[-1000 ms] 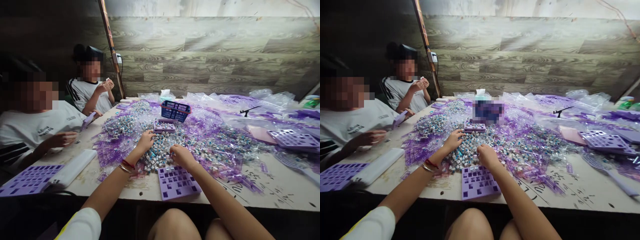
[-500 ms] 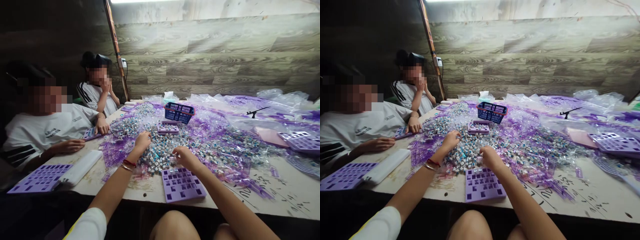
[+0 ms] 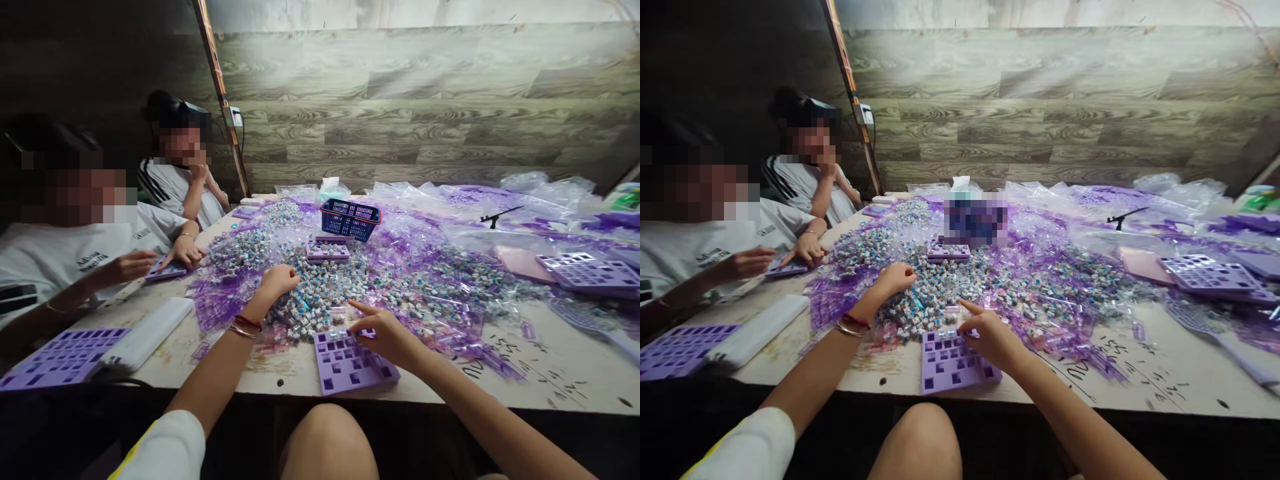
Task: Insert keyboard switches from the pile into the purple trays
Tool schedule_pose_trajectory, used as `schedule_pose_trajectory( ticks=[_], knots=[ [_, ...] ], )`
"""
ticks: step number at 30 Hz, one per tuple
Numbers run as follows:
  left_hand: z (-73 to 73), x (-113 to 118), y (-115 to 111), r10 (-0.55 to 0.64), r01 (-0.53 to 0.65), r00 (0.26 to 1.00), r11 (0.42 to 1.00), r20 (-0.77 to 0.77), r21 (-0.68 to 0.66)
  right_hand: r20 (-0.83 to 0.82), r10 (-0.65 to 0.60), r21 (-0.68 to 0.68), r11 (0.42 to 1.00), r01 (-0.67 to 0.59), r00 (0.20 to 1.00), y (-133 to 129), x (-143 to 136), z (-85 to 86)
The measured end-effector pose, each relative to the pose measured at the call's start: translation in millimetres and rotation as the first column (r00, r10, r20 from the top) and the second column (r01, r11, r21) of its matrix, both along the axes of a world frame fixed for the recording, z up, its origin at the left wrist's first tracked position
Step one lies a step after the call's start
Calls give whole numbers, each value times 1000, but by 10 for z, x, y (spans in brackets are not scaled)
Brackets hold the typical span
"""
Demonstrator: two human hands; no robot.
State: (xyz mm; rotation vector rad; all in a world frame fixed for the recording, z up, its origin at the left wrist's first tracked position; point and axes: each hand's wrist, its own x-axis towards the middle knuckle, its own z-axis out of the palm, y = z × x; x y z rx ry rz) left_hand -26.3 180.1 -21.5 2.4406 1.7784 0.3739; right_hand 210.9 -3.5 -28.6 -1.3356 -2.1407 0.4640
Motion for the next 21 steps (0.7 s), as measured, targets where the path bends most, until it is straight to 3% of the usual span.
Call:
schedule_pose_trajectory(
  ticks=[5, 12, 17, 21],
  knots=[
    [37, 38, -54, 13, -13, 1000, 1000, -20, -23, -64, 9, 11, 1000, -8, 998, 65, 6, -87],
    [85, 48, -74, 42, -42, 999, 999, 2, -35, -77, 19, -33, 999, -22, 997, 148, -18, -31],
    [120, 41, -77, 39, -39, 995, 999, 89, -9, -42, 56, -41, 997, -58, 998, 153, -52, -6],
    [165, 94, -118, 21, -40, 980, 995, 197, 92, 11, 40, -39, 998, -40, 999, 124, -39, -14]
  ],
)
